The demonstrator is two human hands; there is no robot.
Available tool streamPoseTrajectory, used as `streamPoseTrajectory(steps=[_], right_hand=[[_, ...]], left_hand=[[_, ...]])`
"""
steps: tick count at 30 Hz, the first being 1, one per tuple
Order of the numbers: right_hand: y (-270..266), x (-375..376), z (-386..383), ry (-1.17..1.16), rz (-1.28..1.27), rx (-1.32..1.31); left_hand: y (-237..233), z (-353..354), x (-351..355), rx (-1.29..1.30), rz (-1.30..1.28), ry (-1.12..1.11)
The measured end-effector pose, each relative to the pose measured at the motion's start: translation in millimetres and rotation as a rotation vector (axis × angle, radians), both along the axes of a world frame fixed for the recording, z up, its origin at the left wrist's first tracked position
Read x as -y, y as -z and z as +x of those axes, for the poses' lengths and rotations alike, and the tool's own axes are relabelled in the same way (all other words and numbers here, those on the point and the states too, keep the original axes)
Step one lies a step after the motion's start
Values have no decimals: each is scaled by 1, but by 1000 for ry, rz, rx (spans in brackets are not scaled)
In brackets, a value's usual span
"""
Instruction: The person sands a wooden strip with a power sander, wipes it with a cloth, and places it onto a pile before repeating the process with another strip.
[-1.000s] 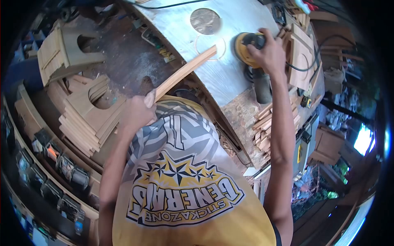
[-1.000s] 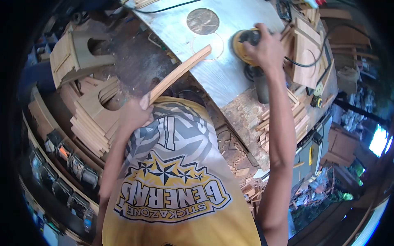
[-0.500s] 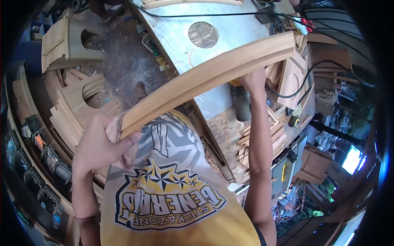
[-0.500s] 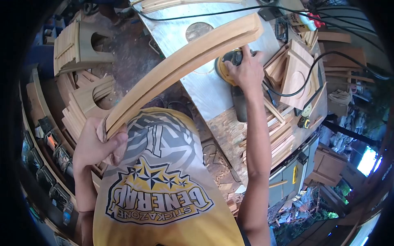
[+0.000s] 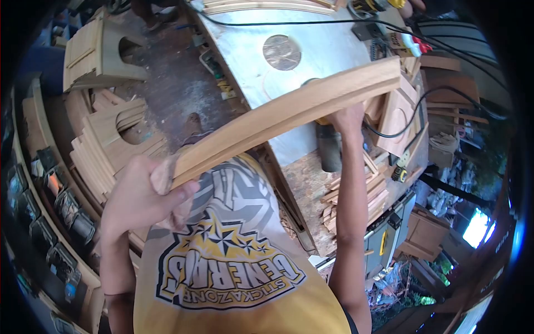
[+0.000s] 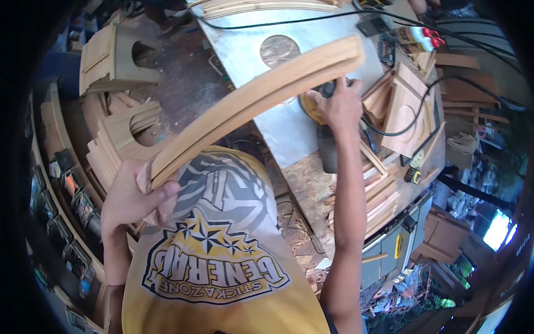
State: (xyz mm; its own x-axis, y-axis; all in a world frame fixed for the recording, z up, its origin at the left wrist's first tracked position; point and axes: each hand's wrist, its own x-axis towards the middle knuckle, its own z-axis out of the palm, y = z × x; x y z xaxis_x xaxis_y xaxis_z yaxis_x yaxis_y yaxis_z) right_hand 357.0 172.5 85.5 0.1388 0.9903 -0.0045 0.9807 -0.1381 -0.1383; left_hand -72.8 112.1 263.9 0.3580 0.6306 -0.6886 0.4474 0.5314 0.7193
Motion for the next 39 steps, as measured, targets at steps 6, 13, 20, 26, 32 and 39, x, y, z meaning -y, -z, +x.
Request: streamPoseTrajectory(steps=[6, 13, 20, 26, 32, 39], right_hand=[[-5, 0, -10, 24, 31, 2], [-32, 13, -31, 158, 35, -127], [-34, 25, -36, 213, 65, -132], [-32, 33, -33, 194, 89, -160], [-33, 30, -34, 254, 50, -157], [-40, 13, -45, 367, 55, -219]], left_hand=[[9, -2, 1, -1, 87, 25], [9, 26, -17, 13, 10, -54], [82, 24, -110, -641, 892, 102], [119, 87, -240, -922, 1119, 443], [169, 137, -337, -823, 1109, 496], [173, 140, -434, -257, 1002, -29]])
